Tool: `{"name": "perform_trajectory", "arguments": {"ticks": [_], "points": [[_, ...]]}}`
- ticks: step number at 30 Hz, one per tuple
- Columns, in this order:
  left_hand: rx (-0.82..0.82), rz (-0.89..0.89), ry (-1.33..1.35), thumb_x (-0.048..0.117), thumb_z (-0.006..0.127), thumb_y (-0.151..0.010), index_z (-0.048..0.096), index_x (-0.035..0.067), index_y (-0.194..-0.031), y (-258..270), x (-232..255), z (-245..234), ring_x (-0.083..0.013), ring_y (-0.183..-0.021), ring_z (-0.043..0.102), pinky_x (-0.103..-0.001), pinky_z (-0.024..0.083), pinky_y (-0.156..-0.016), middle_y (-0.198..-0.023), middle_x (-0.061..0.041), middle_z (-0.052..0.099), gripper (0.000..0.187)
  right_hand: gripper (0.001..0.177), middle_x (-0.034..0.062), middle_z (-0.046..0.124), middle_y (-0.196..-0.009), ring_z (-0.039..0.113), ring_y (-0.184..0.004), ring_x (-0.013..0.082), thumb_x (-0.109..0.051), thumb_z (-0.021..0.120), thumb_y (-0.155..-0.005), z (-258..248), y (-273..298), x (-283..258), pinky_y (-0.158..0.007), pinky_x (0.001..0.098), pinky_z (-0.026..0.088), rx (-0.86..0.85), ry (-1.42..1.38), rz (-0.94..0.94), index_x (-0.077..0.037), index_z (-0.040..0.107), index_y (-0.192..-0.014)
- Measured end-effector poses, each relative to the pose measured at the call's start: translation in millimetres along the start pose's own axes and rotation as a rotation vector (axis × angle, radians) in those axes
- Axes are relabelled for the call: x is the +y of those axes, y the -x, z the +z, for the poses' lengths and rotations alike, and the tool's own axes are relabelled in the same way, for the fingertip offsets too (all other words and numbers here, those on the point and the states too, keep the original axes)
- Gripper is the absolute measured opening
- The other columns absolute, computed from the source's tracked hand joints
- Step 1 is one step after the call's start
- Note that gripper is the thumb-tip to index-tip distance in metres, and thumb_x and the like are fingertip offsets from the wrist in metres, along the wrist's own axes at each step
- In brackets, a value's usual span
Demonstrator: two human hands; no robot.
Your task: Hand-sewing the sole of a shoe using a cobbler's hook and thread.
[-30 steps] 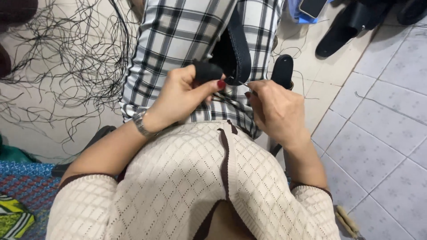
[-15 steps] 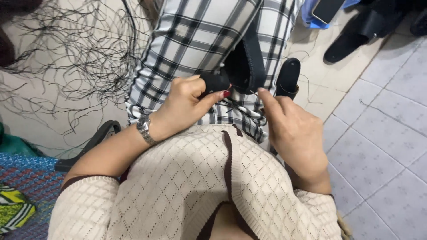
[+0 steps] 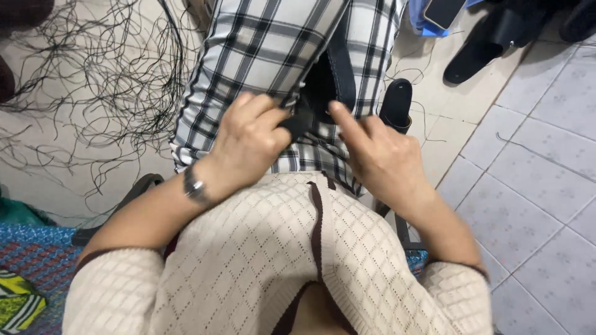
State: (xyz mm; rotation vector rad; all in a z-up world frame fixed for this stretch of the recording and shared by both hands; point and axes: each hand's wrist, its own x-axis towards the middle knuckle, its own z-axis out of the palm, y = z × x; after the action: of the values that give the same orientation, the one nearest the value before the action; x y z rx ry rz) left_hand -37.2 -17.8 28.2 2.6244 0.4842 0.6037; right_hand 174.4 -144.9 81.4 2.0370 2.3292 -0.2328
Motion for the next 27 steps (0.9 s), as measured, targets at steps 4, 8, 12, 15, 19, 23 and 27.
{"name": "perform_trajectory", "arguments": {"ticks": [4,8,12,15,19,23,27], "points": [[-0.111,-0.108,0.240,0.034,0.080,-0.087,0.061,0.013,-0.057,-0.8,0.6,-29.6,-0.0284,-0.100,0.059,-0.039,0.042,-0.085,-0.097,-0.004,0.074,0.042,0.014,0.0090,0.068,-0.095,0.061,-0.071,0.0207,-0.007,0.065,-0.103,-3.3,10.5,-6.4,-0.055,0.0335,0.046,0.133,-0.164,0.083,-0.005,0.058,-0.114],[-0.272,-0.581,1.784,0.006,0.069,-0.097,0.064,0.003,-0.128,-12.4,4.5,-32.8,-0.0109,-0.072,0.070,-0.015,0.065,-0.066,-0.110,-0.015,0.073,0.032,0.011,0.0078,0.068,-0.099,0.060,-0.074,0.0228,-0.008,0.060,-0.103,-4.6,5.9,-9.2,-0.060,0.0346,0.046,0.146,-0.064,0.106,-0.008,0.066,-0.112],[-0.155,-0.674,1.621,0.008,0.061,-0.101,0.070,0.001,-0.119,-17.1,22.5,-26.4,-0.0097,-0.070,0.063,-0.020,0.053,-0.063,-0.078,-0.008,0.070,0.021,0.026,0.0017,0.067,-0.089,0.070,-0.073,0.0179,-0.008,0.076,-0.089,8.1,12.4,-0.2,-0.061,0.0264,0.054,0.166,-0.169,0.086,-0.012,0.067,-0.112],[-0.071,-0.911,1.370,-0.001,0.068,-0.094,0.070,-0.006,-0.114,-18.3,21.5,-11.3,-0.0074,-0.055,0.060,-0.016,0.048,-0.050,-0.068,-0.011,0.071,0.021,0.024,-0.0012,0.068,-0.087,0.070,-0.071,0.0149,-0.009,0.078,-0.089,12.4,9.7,4.9,-0.061,0.0241,0.054,0.175,-0.173,0.042,-0.014,0.067,-0.110],[-0.126,-0.833,1.224,0.004,0.080,-0.086,0.074,-0.001,-0.107,-10.8,10.7,6.0,-0.0143,-0.073,0.071,-0.025,0.056,-0.062,-0.084,-0.017,0.076,0.022,0.028,0.0006,0.066,-0.087,0.068,-0.070,0.0180,-0.009,0.073,-0.091,18.3,9.5,9.3,-0.060,0.0273,0.053,0.183,-0.155,0.014,-0.018,0.066,-0.116],[-0.139,-0.661,1.087,0.004,0.084,-0.081,0.074,-0.001,-0.095,-8.2,11.8,8.3,-0.0235,-0.077,0.070,-0.033,0.056,-0.065,-0.081,-0.015,0.068,0.018,0.047,0.0062,0.064,-0.083,0.067,-0.065,0.0271,0.001,0.060,-0.093,-58.5,26.6,-3.4,-0.057,0.0345,0.052,-0.072,-0.094,0.189,-0.022,0.065,-0.134],[0.012,-0.514,0.948,-0.001,0.085,-0.078,0.069,-0.004,-0.081,-13.7,14.8,18.4,-0.0272,-0.060,0.062,-0.034,0.050,-0.053,-0.065,-0.009,0.054,0.016,0.051,0.0173,0.069,-0.082,0.067,-0.064,0.0390,0.002,0.063,-0.090,-49.4,53.1,16.1,-0.056,0.0436,0.052,-0.118,-0.417,0.312,-0.010,0.066,-0.140]]}}
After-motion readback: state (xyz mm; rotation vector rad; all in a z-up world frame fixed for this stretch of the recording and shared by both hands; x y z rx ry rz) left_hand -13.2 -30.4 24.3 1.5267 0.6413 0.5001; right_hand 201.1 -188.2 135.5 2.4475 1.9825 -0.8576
